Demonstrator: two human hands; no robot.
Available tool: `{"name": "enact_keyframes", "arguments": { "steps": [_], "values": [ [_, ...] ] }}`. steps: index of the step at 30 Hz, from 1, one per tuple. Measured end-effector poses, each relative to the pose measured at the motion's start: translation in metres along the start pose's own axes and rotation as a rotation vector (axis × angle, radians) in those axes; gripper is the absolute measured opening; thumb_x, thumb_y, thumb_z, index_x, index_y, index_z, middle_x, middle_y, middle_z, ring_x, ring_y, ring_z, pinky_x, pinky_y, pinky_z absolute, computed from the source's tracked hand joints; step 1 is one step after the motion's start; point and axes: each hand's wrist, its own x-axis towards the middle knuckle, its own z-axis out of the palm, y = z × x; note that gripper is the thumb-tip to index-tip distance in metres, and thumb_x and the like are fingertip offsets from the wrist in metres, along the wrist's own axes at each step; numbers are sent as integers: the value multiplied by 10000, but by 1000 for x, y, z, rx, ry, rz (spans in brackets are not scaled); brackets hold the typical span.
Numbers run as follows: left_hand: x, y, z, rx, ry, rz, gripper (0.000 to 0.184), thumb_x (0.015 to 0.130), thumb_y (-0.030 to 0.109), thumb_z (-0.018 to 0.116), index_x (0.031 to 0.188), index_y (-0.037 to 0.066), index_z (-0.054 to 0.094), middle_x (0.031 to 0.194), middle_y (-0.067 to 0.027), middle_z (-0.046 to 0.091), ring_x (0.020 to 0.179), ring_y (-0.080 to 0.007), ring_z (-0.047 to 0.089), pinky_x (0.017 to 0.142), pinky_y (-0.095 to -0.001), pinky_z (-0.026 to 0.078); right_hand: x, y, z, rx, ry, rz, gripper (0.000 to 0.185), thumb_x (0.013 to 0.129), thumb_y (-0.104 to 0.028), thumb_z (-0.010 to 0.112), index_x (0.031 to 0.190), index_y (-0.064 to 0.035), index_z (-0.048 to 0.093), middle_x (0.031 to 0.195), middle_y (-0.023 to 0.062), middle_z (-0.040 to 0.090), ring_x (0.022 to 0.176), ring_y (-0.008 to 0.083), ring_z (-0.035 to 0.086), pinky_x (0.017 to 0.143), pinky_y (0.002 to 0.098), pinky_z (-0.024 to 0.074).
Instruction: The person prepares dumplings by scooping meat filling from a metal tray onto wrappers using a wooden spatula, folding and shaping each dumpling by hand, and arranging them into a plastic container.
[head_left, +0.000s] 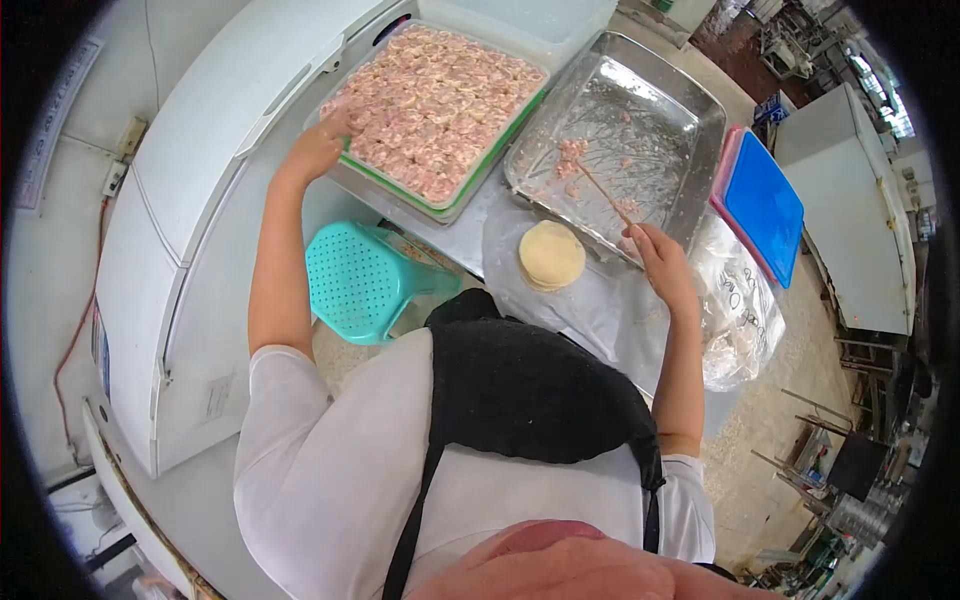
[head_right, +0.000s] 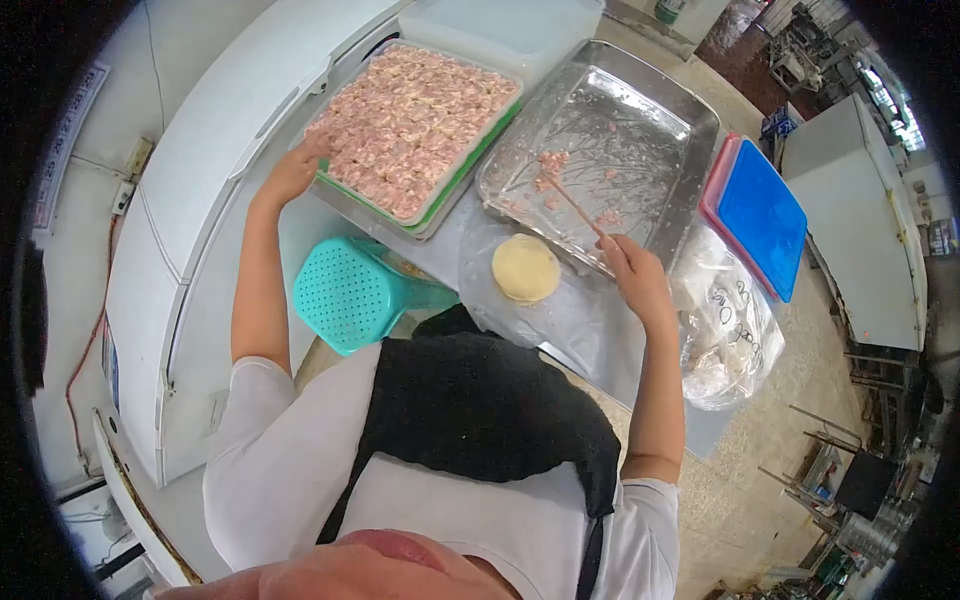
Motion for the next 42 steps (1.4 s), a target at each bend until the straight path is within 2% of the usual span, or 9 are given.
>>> {"name": "enact_keyframes", "arguments": {
  "steps": [7, 11, 15, 22, 29, 31, 36, 38, 42],
  "values": [
    [-6, 82, -2, 95, 58, -155, 536, 835, 68, 461, 1371, 81, 450, 1369, -166, 504, 1208, -332, 518, 1009, -368, 403, 88, 58, -29, -429, -91, -151, 290, 939, -247, 483, 959, -21, 663, 907, 255, 642, 862, 427, 618, 762, 473, 477],
    [-18, 198, 8, -116, 277, 155, 417, 838, 89, 462, 1235, 14, 562, 1196, -200, 602, 1139, -365, 539, 996, -407, 413, 156, 98, -10, -400, 14, -272, 246, 911, -177, 502, 1063, -33, 631, 923, 254, 644, 874, 420, 627, 770, 491, 478],
    [-34, 275, 86, -353, -12, 448, 311, 814, 146, 610, 1114, 63, 610, 1153, -145, 575, 1086, -351, 529, 959, -434, 419, 141, 54, 13, -128, -140, -61, 340, 882, -97, 490, 1214, -70, 558, 934, 255, 644, 891, 418, 623, 781, 498, 474],
    [-33, 280, 140, -432, -88, 439, 262, 837, 241, 666, 1045, 84, 642, 1137, -145, 558, 1064, -332, 521, 962, -418, 408, 85, 43, 28, -390, -316, -572, 346, 865, -43, 480, 1192, -71, 593, 970, 231, 656, 973, 393, 625, 824, 464, 493],
    [-31, 271, 143, -666, 57, 350, 149, 843, 202, 667, 878, 57, 663, 1031, -119, 596, 963, -301, 577, 837, -373, 467, 112, 66, 24, -335, -225, -345, 349, 885, -136, 518, 1217, -56, 591, 1123, 204, 631, 1037, 383, 601, 914, 420, 456],
    [-29, 271, 133, -576, 81, 403, 151, 847, 197, 662, 892, 53, 658, 1035, -120, 599, 965, -303, 579, 837, -375, 469, 72, 18, 20, -220, -469, -328, 314, 915, -178, 502, 1183, -54, 607, 1103, 226, 628, 1028, 387, 593, 897, 425, 457],
    [-24, 262, 127, -456, 181, 549, 145, 869, 171, 632, 952, 53, 643, 1023, -127, 605, 960, -316, 582, 853, -360, 471, 73, 13, -29, -555, -229, -131, 225, 880, -186, 543, 1009, -40, 656, 887, 221, 662, 824, 388, 654, 744, 483, 507],
    [-20, 259, 116, -772, -87, 231, 159, 887, 174, 610, 982, 47, 624, 1020, -142, 603, 948, -318, 587, 874, -337, 463, 68, 18, -15, -668, -163, -123, 212, 875, -182, 537, 961, -29, 656, 869, 222, 662, 811, 391, 656, 721, 486, 513],
    [2, 246, 136, -1266, -102, 85, 259, 889, 226, 605, 1047, 22, 599, 1024, -153, 606, 974, -304, 584, 878, -335, 451, 52, -13, 27, -726, -169, -210, 225, 867, -182, 504, 855, -16, 655, 843, 226, 663, 798, 394, 662, 690, 494, 522]
  ]
}}
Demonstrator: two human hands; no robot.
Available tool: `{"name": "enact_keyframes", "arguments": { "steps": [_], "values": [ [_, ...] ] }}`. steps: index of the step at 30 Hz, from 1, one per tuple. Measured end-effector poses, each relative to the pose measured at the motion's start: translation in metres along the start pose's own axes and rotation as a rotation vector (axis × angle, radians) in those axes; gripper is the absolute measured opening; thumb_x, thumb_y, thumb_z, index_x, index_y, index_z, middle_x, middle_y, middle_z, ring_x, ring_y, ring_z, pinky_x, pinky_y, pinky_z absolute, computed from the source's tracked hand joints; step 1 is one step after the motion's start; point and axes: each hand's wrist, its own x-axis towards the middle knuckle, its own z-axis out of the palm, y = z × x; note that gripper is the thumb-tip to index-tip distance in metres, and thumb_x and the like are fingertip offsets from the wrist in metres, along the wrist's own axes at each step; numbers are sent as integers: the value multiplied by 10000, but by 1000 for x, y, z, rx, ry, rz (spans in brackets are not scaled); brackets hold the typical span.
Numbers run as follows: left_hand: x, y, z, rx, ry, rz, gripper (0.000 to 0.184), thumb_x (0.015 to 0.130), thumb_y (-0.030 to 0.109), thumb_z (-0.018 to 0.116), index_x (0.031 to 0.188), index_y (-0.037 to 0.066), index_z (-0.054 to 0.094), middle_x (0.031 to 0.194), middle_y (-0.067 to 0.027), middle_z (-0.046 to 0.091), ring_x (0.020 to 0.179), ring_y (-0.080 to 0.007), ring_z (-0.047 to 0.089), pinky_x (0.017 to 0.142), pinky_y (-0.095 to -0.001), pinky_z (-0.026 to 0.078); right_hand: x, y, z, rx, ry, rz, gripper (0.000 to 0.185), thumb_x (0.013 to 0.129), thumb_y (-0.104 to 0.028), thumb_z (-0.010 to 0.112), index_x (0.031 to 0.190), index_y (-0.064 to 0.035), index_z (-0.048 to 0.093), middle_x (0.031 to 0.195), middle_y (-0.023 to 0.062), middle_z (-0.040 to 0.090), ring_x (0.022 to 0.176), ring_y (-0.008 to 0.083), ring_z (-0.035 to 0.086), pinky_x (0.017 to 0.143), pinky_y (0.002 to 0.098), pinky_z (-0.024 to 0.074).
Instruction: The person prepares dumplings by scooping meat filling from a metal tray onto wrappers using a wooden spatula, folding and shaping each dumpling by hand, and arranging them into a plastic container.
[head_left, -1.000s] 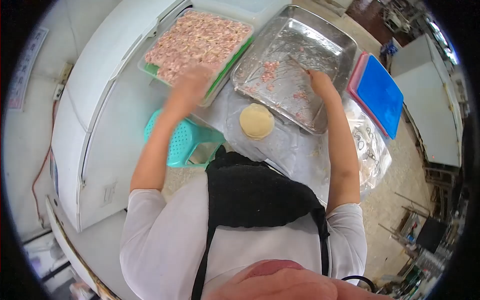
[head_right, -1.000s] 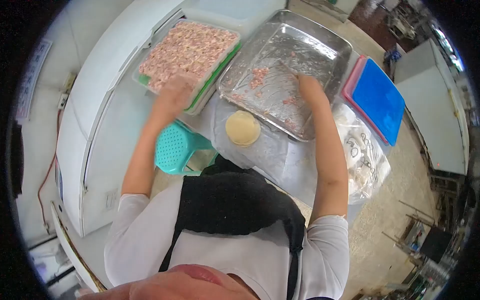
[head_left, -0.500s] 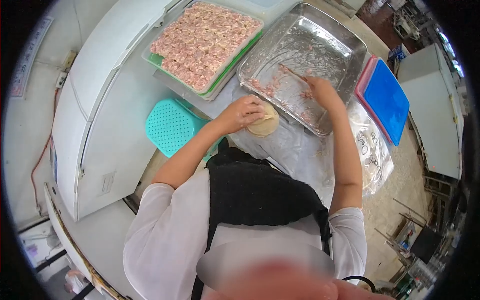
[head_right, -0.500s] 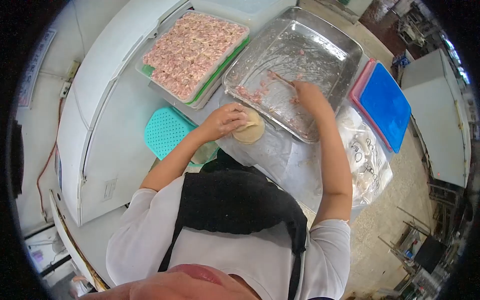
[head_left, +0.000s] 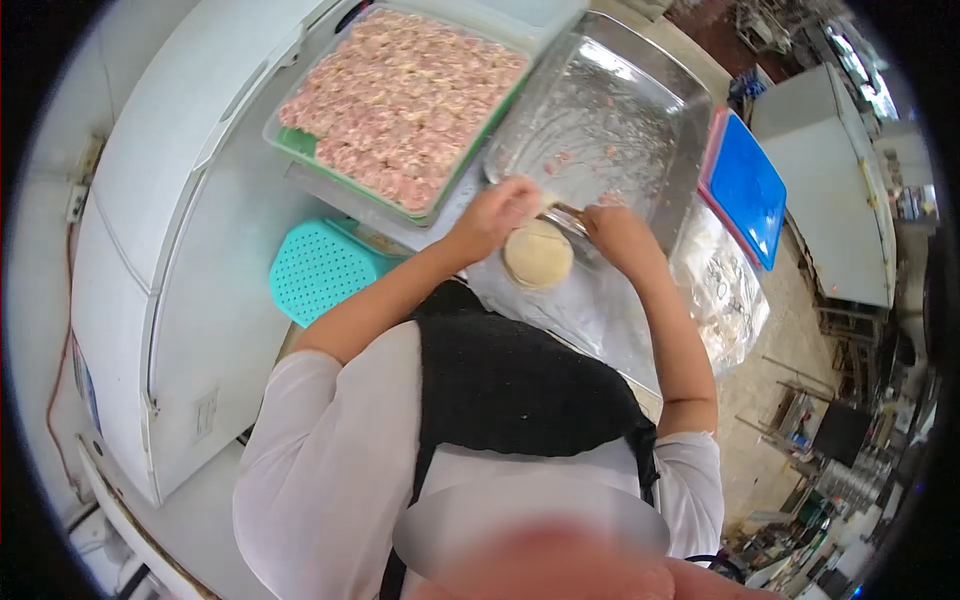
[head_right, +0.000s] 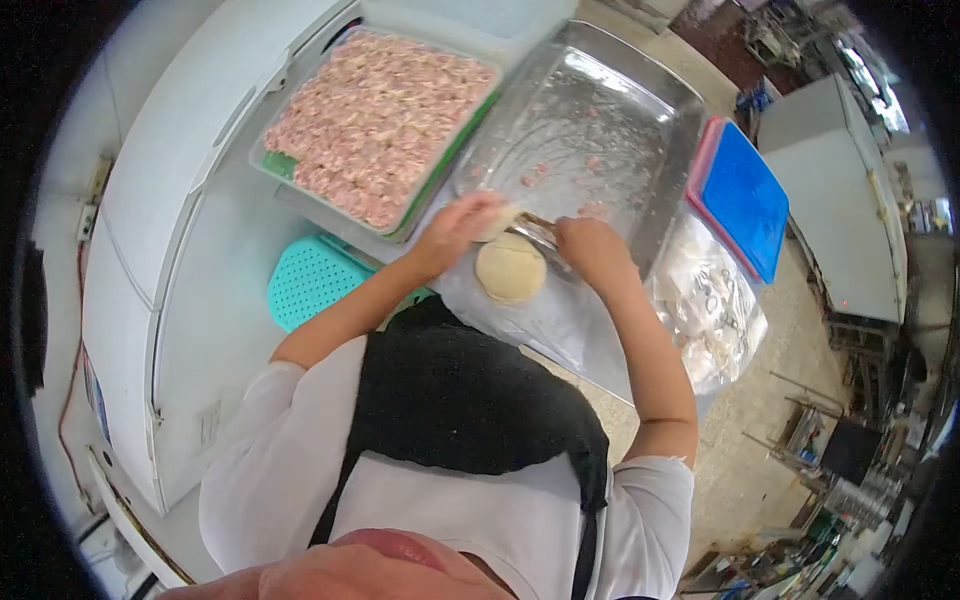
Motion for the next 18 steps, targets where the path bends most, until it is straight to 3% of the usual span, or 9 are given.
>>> {"name": "enact_keyframes", "arguments": {
  "steps": [2, 3, 5, 9, 11, 13, 14, 16, 18],
  "values": [
    [10, -3, -4, 554, -167, 403, 342, 875, 247, 613, 1138, 29, 590, 1074, -154, 592, 1021, -317, 567, 911, -381, 444, 8, -13, -18, 6, -97, 56, 244, 884, -210, 496, 857, -24, 652, 842, 221, 663, 814, 399, 654, 710, 491, 513],
    [12, -4, -2, 557, -144, 395, 342, 875, 247, 613, 1138, 29, 590, 1074, -154, 592, 1021, -317, 567, 911, -381, 444, 9, -1, -17, 70, -25, 85, 258, 893, -228, 496, 869, -27, 657, 851, 219, 661, 825, 399, 648, 722, 488, 507],
    [12, -3, 0, 1082, -398, 517, 392, 864, 261, 619, 1176, 27, 580, 1125, -158, 568, 1047, -325, 557, 922, -425, 437, 9, 10, -25, 133, 77, 159, 276, 909, -258, 507, 915, -37, 672, 873, 219, 656, 841, 396, 638, 734, 477, 495],
    [3, 16, -26, 680, -405, 531, 348, 870, 255, 607, 1148, 45, 604, 1182, -162, 541, 1032, -331, 564, 899, -427, 444, 4, 6, -43, 252, 165, 271, 281, 916, -284, 552, 1003, -53, 687, 873, 226, 650, 826, 401, 633, 721, 453, 486],
    [-4, 59, -63, 578, -392, 385, 299, 873, 262, 600, 1090, 62, 649, 1161, -145, 580, 1058, -324, 569, 897, -414, 453, 5, 9, -39, 261, 154, 281, 282, 918, -291, 567, 1024, -57, 684, 860, 231, 648, 807, 406, 630, 703, 438, 485],
    [-13, 100, -123, 748, -197, 205, 283, 875, 271, 591, 1048, 63, 674, 1085, -130, 632, 1041, -320, 586, 896, -404, 463, 5, 9, -34, 305, 170, 328, 290, 922, -295, 562, 1015, -46, 680, 845, 223, 648, 790, 405, 630, 688, 431, 487],
    [-21, 97, -157, 669, 32, 252, 285, 874, 281, 582, 994, 43, 680, 975, -126, 666, 980, -321, 610, 849, -408, 480, 6, 5, -36, 306, 170, 331, 290, 922, -295, 562, 1015, -46, 680, 845, 223, 648, 790, 405, 630, 688, 431, 487],
    [-36, 103, -211, 1110, 274, -21, 274, 878, 279, 563, 1012, 47, 621, 906, -155, 663, 888, -350, 621, 769, -438, 484, 1, -3, -40, 378, 213, 336, 290, 922, -301, 564, 997, -46, 682, 842, 218, 648, 780, 407, 626, 675, 426, 487],
    [-38, 90, -245, 1248, 250, -305, 257, 888, 280, 551, 1011, 56, 566, 901, -155, 656, 880, -356, 618, 749, -449, 474, 2, 0, -38, 332, 220, 337, 287, 920, -303, 566, 987, -51, 683, 843, 216, 647, 780, 406, 624, 674, 431, 485]
  ]
}}
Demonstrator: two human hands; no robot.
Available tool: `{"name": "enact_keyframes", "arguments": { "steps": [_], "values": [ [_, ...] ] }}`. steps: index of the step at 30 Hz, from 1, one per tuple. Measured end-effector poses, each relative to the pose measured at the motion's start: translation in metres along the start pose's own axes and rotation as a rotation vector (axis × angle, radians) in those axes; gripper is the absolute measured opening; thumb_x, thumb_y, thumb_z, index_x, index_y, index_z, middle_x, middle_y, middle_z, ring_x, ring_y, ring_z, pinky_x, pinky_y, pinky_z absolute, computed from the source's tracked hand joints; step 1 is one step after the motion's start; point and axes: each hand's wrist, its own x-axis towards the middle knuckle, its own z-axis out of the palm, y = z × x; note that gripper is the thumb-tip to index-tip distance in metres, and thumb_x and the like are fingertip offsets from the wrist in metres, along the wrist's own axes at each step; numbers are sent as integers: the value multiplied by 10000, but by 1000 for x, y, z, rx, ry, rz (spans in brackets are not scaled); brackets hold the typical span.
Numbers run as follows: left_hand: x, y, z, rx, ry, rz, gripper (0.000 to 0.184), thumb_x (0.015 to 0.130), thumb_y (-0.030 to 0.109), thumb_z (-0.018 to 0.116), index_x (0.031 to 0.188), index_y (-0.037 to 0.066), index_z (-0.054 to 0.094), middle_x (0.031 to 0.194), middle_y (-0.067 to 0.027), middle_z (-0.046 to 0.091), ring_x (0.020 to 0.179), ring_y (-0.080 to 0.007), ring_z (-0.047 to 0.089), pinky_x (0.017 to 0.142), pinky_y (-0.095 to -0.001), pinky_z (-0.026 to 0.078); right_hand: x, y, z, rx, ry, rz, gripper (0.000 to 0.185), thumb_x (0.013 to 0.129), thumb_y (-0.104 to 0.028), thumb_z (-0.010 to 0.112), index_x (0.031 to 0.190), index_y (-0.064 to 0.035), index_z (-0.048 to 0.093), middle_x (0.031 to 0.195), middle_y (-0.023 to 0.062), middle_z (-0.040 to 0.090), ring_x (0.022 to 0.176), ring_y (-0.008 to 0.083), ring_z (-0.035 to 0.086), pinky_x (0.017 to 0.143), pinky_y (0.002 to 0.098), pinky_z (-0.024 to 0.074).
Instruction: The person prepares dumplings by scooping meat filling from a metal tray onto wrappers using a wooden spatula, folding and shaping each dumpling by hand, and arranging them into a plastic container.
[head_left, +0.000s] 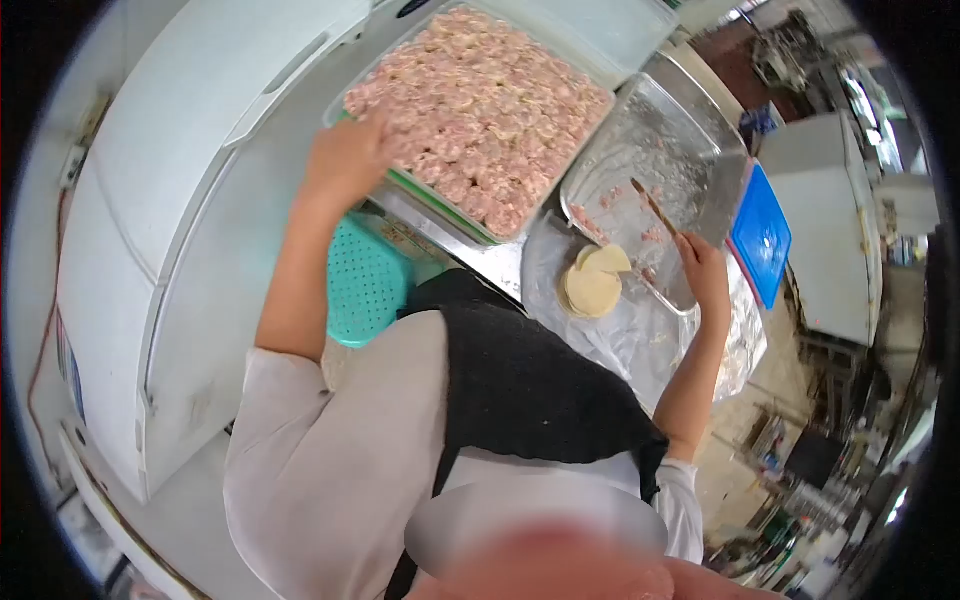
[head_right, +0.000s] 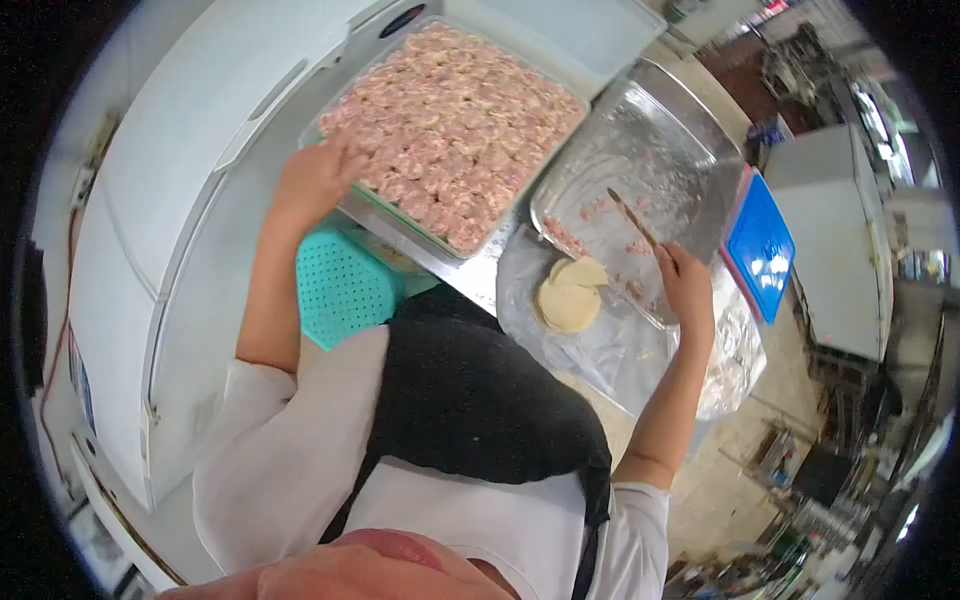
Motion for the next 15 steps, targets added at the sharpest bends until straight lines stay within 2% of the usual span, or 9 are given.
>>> {"name": "enact_keyframes", "arguments": {
  "steps": [4, 6, 10, 12, 13, 15],
  "values": [
    [8, -7, 22, 45, -21, 125, 249, 900, 286, 525, 1057, 94, 547, 857, -134, 668, 836, -346, 636, 699, -501, 459, 12, -7, -8, -144, -38, -1, 289, 917, -320, 559, 964, -64, 685, 843, 217, 646, 799, 407, 619, 681, 457, 478],
    [2, -2, 26, -143, 5, 92, 252, 893, 298, 544, 1059, 109, 542, 872, -113, 674, 872, -336, 637, 776, -535, 441, 22, -13, -12, -260, -125, -19, 304, 917, -332, 547, 949, -63, 685, 844, 211, 652, 810, 403, 621, 696, 469, 479],
    [-3, 5, 40, -173, 131, 107, 243, 880, 294, 572, 1047, 121, 538, 899, -80, 672, 918, -325, 631, 863, -574, 393, 31, -21, -10, -260, -86, -47, 329, 916, -348, 534, 911, -56, 686, 848, 199, 661, 815, 397, 626, 708, 468, 489],
    [-10, 15, 36, -168, 221, 82, 244, 855, 247, 616, 1039, 109, 535, 984, -74, 652, 974, -327, 614, 929, -623, 325, 32, -15, -3, -215, -79, -127, 337, 912, -353, 531, 881, -55, 685, 860, 189, 669, 813, 389, 632, 719, 463, 497],
    [-12, 19, 37, -164, 218, 87, 244, 855, 247, 616, 1039, 109, 535, 984, -74, 652, 974, -327, 614, 929, -623, 325, 32, -14, -2, -211, -79, -122, 337, 912, -353, 531, 881, -55, 685, 860, 189, 669, 813, 389, 632, 719, 463, 497],
    [-16, 27, 37, -111, 377, 127, 264, 822, 181, 652, 1039, 92, 533, 1052, -97, 620, 986, -311, 612, 952, -581, 359, 34, -14, -3, -238, -147, -139, 329, 908, -346, 534, 882, -57, 689, 862, 180, 675, 818, 379, 640, 727, 467, 503]
  ]
}}
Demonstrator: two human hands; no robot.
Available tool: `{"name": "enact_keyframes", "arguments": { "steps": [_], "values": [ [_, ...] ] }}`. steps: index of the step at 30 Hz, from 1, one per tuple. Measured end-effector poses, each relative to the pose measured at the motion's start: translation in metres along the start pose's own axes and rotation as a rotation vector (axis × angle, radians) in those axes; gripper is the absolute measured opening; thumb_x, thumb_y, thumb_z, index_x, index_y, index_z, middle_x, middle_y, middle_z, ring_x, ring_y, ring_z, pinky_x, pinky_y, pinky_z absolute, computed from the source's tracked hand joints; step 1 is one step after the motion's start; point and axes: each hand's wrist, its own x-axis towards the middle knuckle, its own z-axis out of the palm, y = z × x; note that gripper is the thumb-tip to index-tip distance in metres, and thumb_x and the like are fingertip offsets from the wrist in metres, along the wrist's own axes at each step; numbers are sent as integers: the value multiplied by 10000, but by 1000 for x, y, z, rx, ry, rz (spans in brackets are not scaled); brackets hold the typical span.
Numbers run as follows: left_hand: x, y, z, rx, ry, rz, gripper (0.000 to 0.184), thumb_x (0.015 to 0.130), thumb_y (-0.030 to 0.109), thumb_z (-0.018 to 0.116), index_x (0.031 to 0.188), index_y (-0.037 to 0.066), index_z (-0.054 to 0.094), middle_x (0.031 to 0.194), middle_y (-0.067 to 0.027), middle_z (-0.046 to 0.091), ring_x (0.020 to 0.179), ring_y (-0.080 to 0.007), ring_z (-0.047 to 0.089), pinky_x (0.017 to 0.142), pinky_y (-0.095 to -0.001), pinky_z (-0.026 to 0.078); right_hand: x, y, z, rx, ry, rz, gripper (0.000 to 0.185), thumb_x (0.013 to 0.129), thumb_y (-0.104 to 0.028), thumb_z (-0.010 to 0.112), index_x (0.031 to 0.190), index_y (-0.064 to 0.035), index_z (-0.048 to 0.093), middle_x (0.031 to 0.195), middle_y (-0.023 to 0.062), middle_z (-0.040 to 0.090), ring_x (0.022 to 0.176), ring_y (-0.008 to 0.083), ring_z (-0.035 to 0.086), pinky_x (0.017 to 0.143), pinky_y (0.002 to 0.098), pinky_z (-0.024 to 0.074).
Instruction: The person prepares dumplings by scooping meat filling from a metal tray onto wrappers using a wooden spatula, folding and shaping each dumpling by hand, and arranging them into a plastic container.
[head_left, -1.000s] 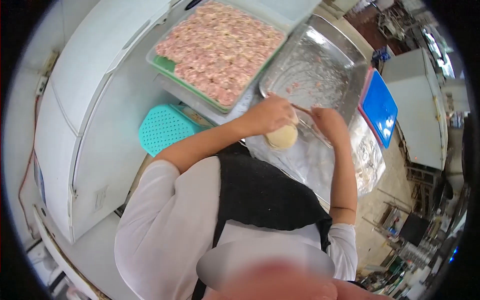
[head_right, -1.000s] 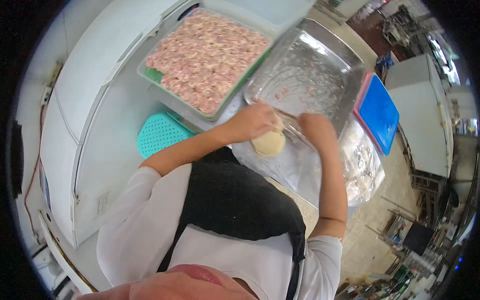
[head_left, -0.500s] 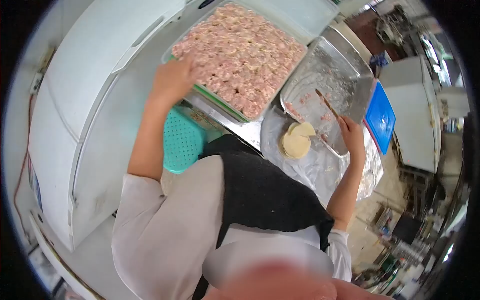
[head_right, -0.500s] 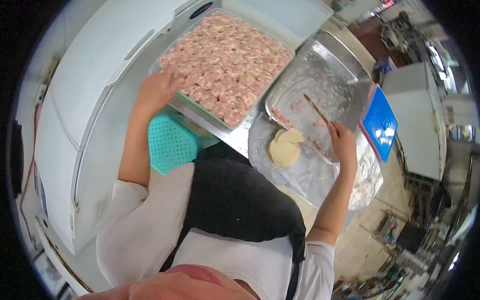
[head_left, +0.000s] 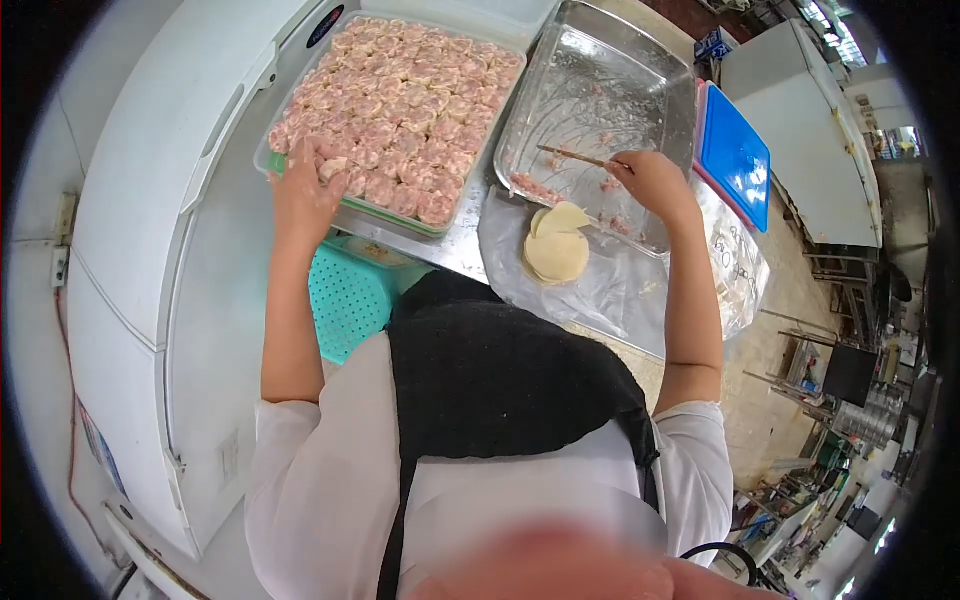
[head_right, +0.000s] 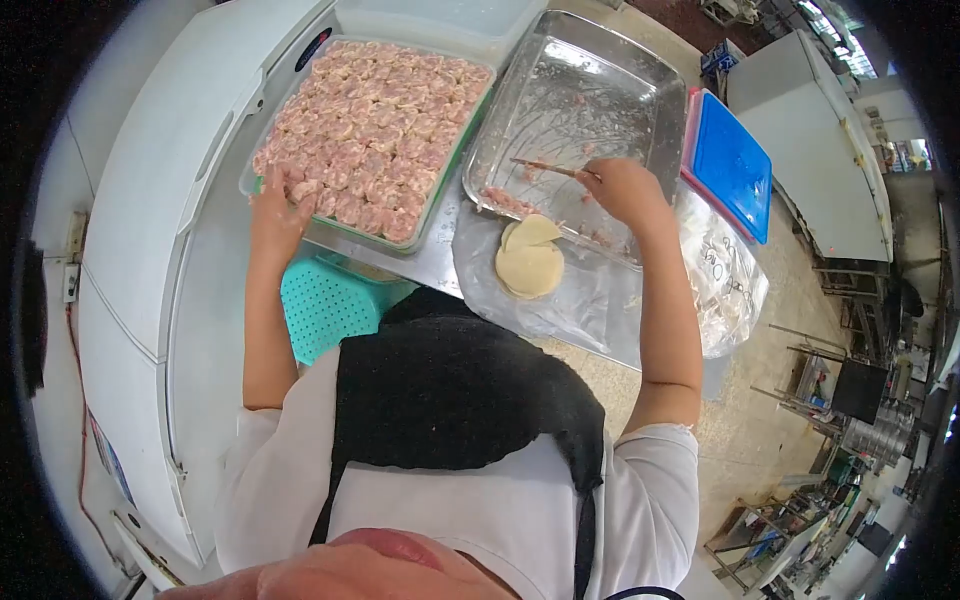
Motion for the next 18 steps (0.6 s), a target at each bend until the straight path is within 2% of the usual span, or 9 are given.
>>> {"name": "enact_keyframes", "arguments": {
  "steps": [4, 6, 7, 9, 10, 13, 15, 16, 18],
  "values": [
    [9, 6, -16, -381, 45, -67, 323, 838, 147, 644, 1135, 75, 538, 1101, -107, 605, 1004, -265, 605, 950, -492, 431, 10, -4, 4, 0, -66, 1, 311, 907, -324, 534, 892, -58, 695, 859, 175, 679, 816, 381, 646, 742, 473, 507],
    [16, 0, -15, -635, 237, -171, 449, 892, 141, 606, 1296, 2, 468, 1216, -145, 573, 1009, -217, 594, 869, -354, 512, 18, -4, 31, -17, -12, -28, 304, 907, -296, 526, 884, -43, 693, 851, 178, 680, 812, 389, 649, 753, 483, 507],
    [18, 5, -15, -633, 239, -171, 449, 892, 141, 606, 1296, 2, 468, 1216, -145, 573, 1009, -217, 594, 869, -354, 512, 19, -10, 38, -55, 0, -77, 305, 907, -277, 519, 876, -25, 687, 850, 193, 674, 813, 397, 647, 763, 491, 503],
    [21, 18, -17, -1701, 63, -484, 388, 907, 80, 583, 1275, 3, 483, 1215, -168, 565, 969, -194, 606, 822, -313, 534, 12, -22, 43, 2, 22, -71, 308, 908, -270, 514, 866, -17, 685, 848, 202, 669, 814, 397, 647, 767, 491, 503],
    [20, 30, -17, -1696, 70, -483, 388, 907, 80, 583, 1275, 3, 483, 1215, -168, 565, 969, -194, 606, 822, -313, 534, 5, -26, 43, 58, 43, -60, 312, 910, -263, 510, 856, -9, 683, 846, 211, 665, 816, 397, 647, 770, 492, 503],
    [14, 75, -8, -1769, -231, -560, 480, 864, 88, 649, 1318, 72, 492, 1100, -97, 619, 911, -149, 628, 707, -216, 537, -9, -13, 41, 254, -8, -138, 299, 908, -261, 544, 873, -3, 691, 801, 214, 656, 746, 377, 637, 705, 456, 488],
    [6, 100, -3, -1103, -406, -193, 688, 798, 92, 726, 1404, 97, 398, 1055, -83, 644, 916, -143, 628, 768, -251, 532, -19, 4, 33, 383, -56, -191, 295, 909, -262, 561, 886, 0, 695, 766, 205, 654, 704, 342, 642, 668, 422, 485],
    [5, 116, -2, -1104, -403, -189, 688, 798, 92, 726, 1404, 97, 398, 1055, -83, 644, 916, -143, 628, 768, -251, 532, -27, 11, 19, 540, -63, -142, 291, 909, -269, 575, 913, -4, 696, 733, 181, 643, 674, 285, 625, 644, 385, 469],
    [5, 150, -5, -987, -401, 146, 846, 715, 115, 803, 1436, 126, 360, 1020, -66, 655, 898, -143, 625, 838, -286, 506, -46, 20, -11, 693, -64, -93, 290, 910, -275, 590, 940, -8, 697, 701, 158, 632, 643, 228, 608, 620, 348, 454]
  ]
}}
